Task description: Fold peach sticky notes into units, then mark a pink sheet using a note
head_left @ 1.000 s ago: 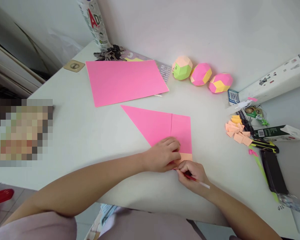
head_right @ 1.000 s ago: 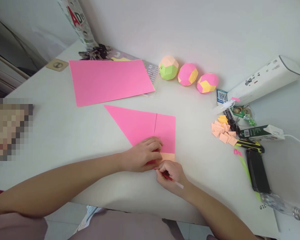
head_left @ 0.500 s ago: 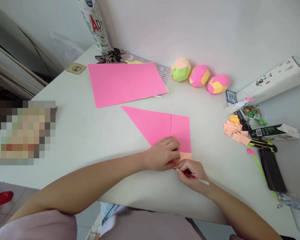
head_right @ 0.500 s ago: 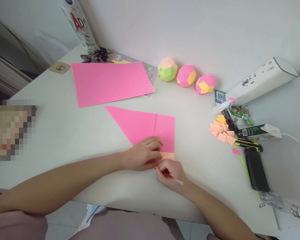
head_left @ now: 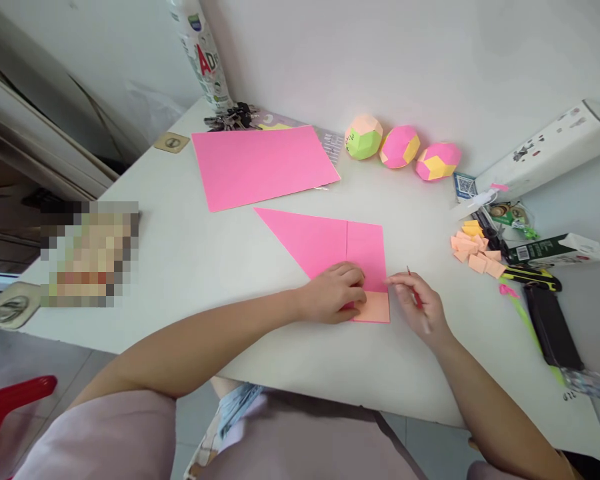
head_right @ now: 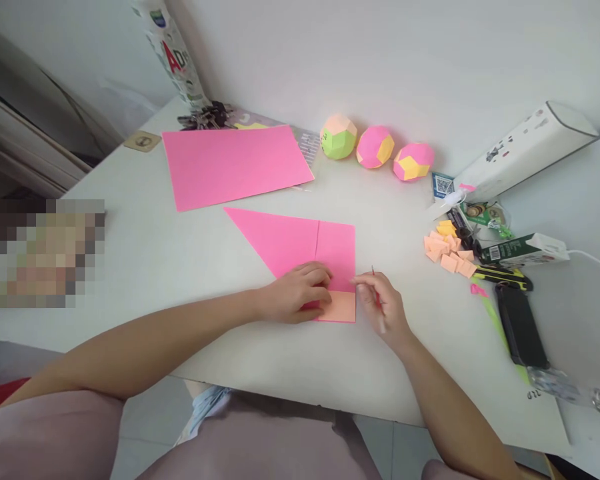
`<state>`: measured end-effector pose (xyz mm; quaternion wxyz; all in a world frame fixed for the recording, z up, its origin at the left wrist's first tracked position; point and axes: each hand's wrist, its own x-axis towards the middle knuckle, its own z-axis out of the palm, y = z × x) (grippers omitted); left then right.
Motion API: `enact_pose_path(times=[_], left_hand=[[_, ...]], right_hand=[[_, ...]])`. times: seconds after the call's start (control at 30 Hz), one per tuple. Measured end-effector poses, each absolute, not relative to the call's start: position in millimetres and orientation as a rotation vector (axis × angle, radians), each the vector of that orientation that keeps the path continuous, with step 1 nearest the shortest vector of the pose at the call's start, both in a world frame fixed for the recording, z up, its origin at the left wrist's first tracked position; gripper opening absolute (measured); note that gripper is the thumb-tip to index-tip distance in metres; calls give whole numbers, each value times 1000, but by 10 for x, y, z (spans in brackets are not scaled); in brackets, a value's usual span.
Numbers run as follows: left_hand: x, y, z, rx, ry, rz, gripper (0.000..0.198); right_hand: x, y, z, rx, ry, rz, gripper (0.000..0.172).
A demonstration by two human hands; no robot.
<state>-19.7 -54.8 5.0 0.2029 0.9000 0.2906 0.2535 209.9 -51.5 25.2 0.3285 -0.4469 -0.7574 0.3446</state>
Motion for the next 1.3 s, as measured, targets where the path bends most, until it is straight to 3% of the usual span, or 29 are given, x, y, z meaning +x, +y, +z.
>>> enact_pose_path(times=[0.2, 0.47, 0.63, 0.8, 0.9, 1.03, 1.17, 1.3], left_hand=[[-200, -560, 36, 2523, 827, 673, 9], [-195, -567, 29, 2500, 812, 688, 8], [-205, -551, 47, 2253, 773, 872, 13], [-274, -465, 123, 1957, 1286, 1101, 18], [-322, -411, 136, 1987, 1688, 842, 20], [-389, -362, 154, 2179, 1725, 591, 34], [-432, -235, 267, 2020, 1847, 457, 31], [-275, -43, 390, 1947, 2017, 302, 58]], right_hand=[[2054, -545, 199, -1067, -2332, 680, 26], [2020, -546, 242, -1064, -2324, 717, 19], [2005, -548, 266, -1041, -2314, 732, 12], [1989, -561, 262, -1000, -2260, 724, 3], [1994, -564, 247, -976, -2216, 728, 3], [2042, -580, 202, -961, -2214, 696, 7], [2078, -605, 163, -923, -2264, 634, 25], [2058, -624, 192, -1041, -2268, 686, 32]])
